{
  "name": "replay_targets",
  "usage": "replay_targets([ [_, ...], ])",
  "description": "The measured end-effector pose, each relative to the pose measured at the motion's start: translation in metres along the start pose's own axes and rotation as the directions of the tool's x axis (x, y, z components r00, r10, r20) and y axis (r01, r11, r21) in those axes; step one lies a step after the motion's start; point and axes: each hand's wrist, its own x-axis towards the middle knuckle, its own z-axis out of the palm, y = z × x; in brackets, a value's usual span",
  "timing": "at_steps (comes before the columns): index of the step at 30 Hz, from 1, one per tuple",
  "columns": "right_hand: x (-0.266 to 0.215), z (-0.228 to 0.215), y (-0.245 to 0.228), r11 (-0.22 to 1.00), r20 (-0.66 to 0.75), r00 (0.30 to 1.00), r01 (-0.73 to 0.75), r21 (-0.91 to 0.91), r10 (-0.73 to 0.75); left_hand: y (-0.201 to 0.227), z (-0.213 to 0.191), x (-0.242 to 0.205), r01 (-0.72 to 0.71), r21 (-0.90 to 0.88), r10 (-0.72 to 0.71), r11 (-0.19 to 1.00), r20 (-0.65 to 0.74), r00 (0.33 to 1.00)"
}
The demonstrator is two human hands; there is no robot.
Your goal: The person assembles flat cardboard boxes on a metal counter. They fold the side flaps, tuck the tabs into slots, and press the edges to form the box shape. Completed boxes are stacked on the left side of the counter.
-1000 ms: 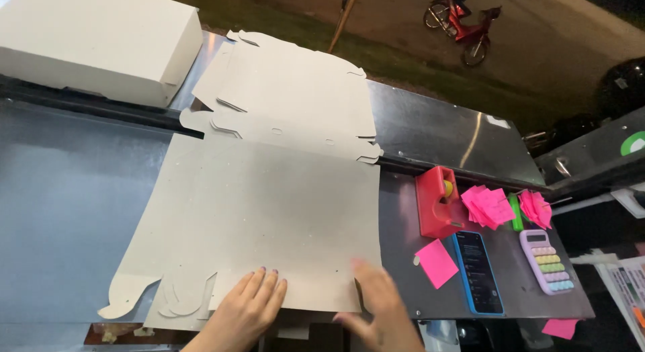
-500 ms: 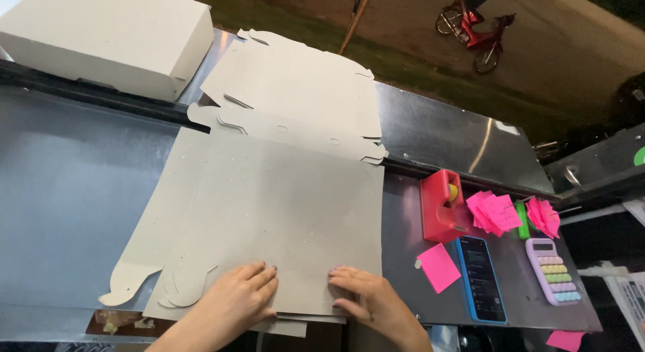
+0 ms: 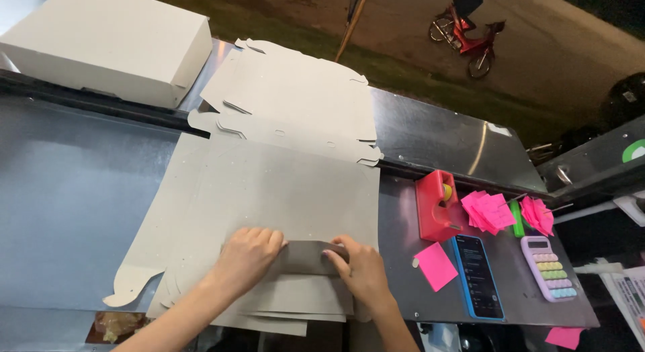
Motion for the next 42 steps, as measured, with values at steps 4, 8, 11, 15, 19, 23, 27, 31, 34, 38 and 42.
replay_targets([
  [4,0.001,0.021,-0.022,0.747,-0.275,0.953,-0.090,-0.659,-0.128,-0.008,0.014,0.027,0.110,0.034,-0.107,0.993,-0.078,0.991],
  [8,-0.039,0.084,-0.066,0.912,-0.065,0.920,0.371,-0.175,-0.386,-0.008,0.036,0.021,0.159,-0.046,-0.164,0.986,-0.129,0.978],
  [11,-0.054,0.104,-0.080,0.865,-0.004,0.902,0.413,-0.284,-0.432,-0.014,0.044,0.018,0.243,-0.040,-0.245,0.969,-0.042,0.969],
  [15,-0.069,0.085,-0.061,0.764,-0.045,0.941,0.243,-0.597,-0.335,-0.040,0.041,0.001,0.217,-0.042,-0.215,0.975,0.032,0.976],
  [19,-0.088,0.071,0.001,0.468,-0.143,0.962,-0.017,-0.883,-0.233,-0.065,0.017,-0.017,0.202,0.131,-0.201,0.971,-0.021,0.979],
  [23,-0.095,0.039,0.054,0.928,-0.094,0.986,0.094,-0.362,-0.137,-0.058,-0.013,-0.020,0.117,0.151,-0.102,0.982,-0.102,0.990],
  [27,-0.086,-0.029,0.076,0.998,-0.229,0.972,-0.054,-0.015,0.049,-0.033,-0.057,-0.045,-0.112,-0.280,0.071,0.953,-0.152,0.986],
  [31,-0.064,-0.049,0.086,0.813,-0.094,0.835,-0.492,0.313,0.542,-0.016,0.043,-0.142,-0.219,-0.425,0.300,0.878,0.135,0.944],
  [34,-0.042,-0.018,0.094,0.667,-0.018,0.822,-0.449,0.594,0.569,-0.033,-0.046,-0.096,0.260,-0.540,-0.096,0.801,0.312,0.945],
  [38,-0.029,-0.005,0.086,0.617,-0.027,0.789,-0.458,0.639,0.614,-0.088,-0.023,-0.101,0.620,-0.178,-0.579,0.764,0.237,0.780],
  [42,-0.018,-0.028,0.047,0.690,-0.109,0.770,-0.486,0.537,0.628,-0.098,-0.053,-0.066,0.863,-0.259,-0.683,0.435,0.530,0.503],
])
